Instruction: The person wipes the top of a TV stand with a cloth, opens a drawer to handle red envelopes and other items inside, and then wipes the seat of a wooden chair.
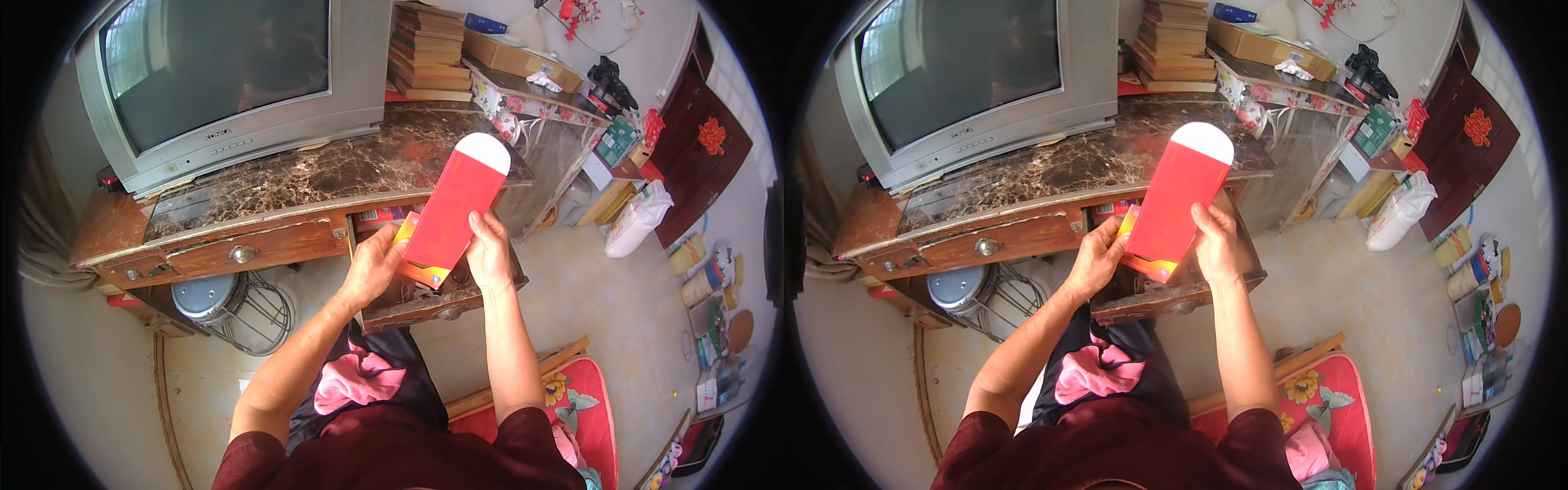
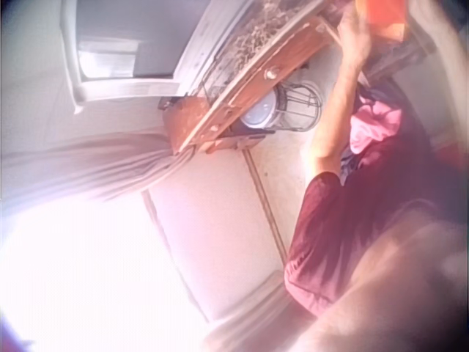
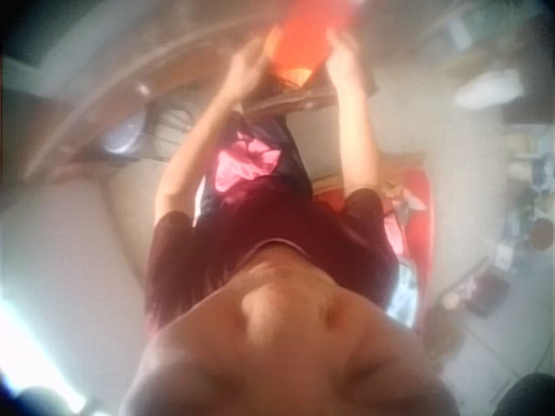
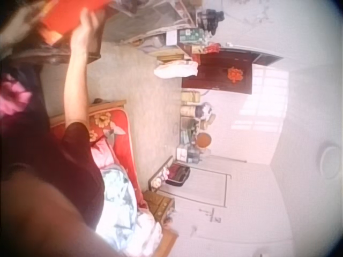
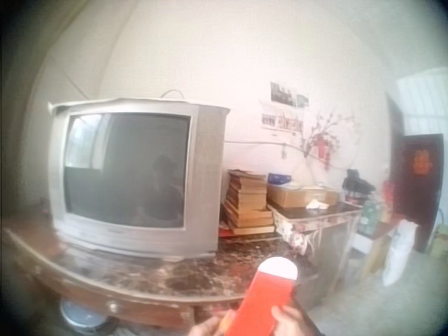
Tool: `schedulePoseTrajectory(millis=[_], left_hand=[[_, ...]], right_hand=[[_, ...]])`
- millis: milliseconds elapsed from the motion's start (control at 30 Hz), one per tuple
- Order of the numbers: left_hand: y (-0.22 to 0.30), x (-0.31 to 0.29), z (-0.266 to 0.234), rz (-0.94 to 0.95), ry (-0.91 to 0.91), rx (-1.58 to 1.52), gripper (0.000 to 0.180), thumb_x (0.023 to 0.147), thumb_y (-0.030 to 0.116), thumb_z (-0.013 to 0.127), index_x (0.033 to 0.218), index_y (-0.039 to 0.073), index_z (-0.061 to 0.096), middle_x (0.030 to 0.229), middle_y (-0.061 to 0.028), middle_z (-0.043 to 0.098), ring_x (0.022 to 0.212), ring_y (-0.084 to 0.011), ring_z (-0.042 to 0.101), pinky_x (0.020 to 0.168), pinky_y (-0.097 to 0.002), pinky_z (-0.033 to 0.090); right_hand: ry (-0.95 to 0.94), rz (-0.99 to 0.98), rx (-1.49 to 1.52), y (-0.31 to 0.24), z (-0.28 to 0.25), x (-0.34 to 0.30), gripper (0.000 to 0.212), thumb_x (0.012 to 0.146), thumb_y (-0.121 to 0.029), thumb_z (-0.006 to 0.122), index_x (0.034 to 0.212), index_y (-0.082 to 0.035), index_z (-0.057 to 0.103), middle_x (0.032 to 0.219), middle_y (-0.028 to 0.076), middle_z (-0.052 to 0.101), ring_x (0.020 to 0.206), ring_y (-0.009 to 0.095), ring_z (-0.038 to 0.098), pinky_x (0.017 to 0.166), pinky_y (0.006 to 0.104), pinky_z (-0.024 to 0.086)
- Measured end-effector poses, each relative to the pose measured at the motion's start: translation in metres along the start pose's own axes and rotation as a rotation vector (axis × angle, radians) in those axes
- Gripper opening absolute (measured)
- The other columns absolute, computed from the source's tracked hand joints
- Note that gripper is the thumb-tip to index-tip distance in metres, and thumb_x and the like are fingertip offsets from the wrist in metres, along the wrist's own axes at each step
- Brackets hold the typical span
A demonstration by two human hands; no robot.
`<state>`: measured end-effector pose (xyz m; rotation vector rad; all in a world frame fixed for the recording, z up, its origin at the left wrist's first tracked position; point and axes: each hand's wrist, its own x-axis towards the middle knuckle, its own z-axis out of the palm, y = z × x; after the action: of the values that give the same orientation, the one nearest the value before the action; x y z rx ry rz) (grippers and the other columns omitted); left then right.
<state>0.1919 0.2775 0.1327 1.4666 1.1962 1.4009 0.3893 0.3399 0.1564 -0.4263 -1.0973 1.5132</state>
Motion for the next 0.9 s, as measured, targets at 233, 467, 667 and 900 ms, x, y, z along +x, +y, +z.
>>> schedulePoseTrajectory(millis=[233, 467, 667, 900], left_hand=[[0.005, -0.004, -0.008, -0.076, 0.236, -0.578, 0.02, 0.095, 0.005, 0.051, 0.115, 0.002, 0.055, 0.107, -0.0047, 0.065, 0.092, -0.0105, 0.062, 0.082, -0.0253, 0.051], [0.035, -0.016, 0.034, -0.159, 0.261, -0.771, 0.03, 0.097, 0.008, 0.045, 0.127, 0.008, 0.046, 0.12, -0.0074, 0.058, 0.104, -0.0145, 0.059, 0.083, -0.0299, 0.051], [0.052, -0.027, 0.047, -0.066, 0.34, -1.075, 0.04, 0.099, 0.029, 0.044, 0.134, 0.01, 0.04, 0.133, -0.0063, 0.049, 0.123, -0.0181, 0.045, 0.106, -0.0387, 0.033], [0.067, -0.039, 0.037, 0.049, 0.32, -0.821, 0.046, 0.096, 0.029, 0.051, 0.135, 0.01, 0.038, 0.127, -0.0059, 0.051, 0.117, -0.0201, 0.05, 0.099, -0.035, 0.04]], right_hand=[[0.333, -0.409, 0.112, -0.05, -0.007, 0.004, 0.037, 0.091, -0.014, 0.059, 0.127, -0.006, 0.05, 0.118, 0.007, 0.058, 0.109, 0.018, 0.056, 0.09, 0.0345, 0.048], [0.309, -0.36, -0.086, -0.019, 0.044, -0.015, 0.066, 0.091, -0.011, 0.058, 0.147, -0.009, 0.023, 0.141, 0.01, 0.041, 0.128, 0.022, 0.04, 0.106, 0.0384, 0.033], [0.378, -0.327, 0.002, 0.026, 0.061, -0.022, 0.06, 0.095, -0.013, 0.051, 0.146, -0.009, 0.022, 0.144, 0.009, 0.036, 0.129, 0.022, 0.038, 0.107, 0.0393, 0.031], [0.383, -0.29, 0.132, 0.013, 0.074, -0.02, 0.052, 0.093, -0.012, 0.046, 0.142, -0.01, 0.03, 0.135, 0.01, 0.043, 0.123, 0.023, 0.045, 0.103, 0.0405, 0.036]])
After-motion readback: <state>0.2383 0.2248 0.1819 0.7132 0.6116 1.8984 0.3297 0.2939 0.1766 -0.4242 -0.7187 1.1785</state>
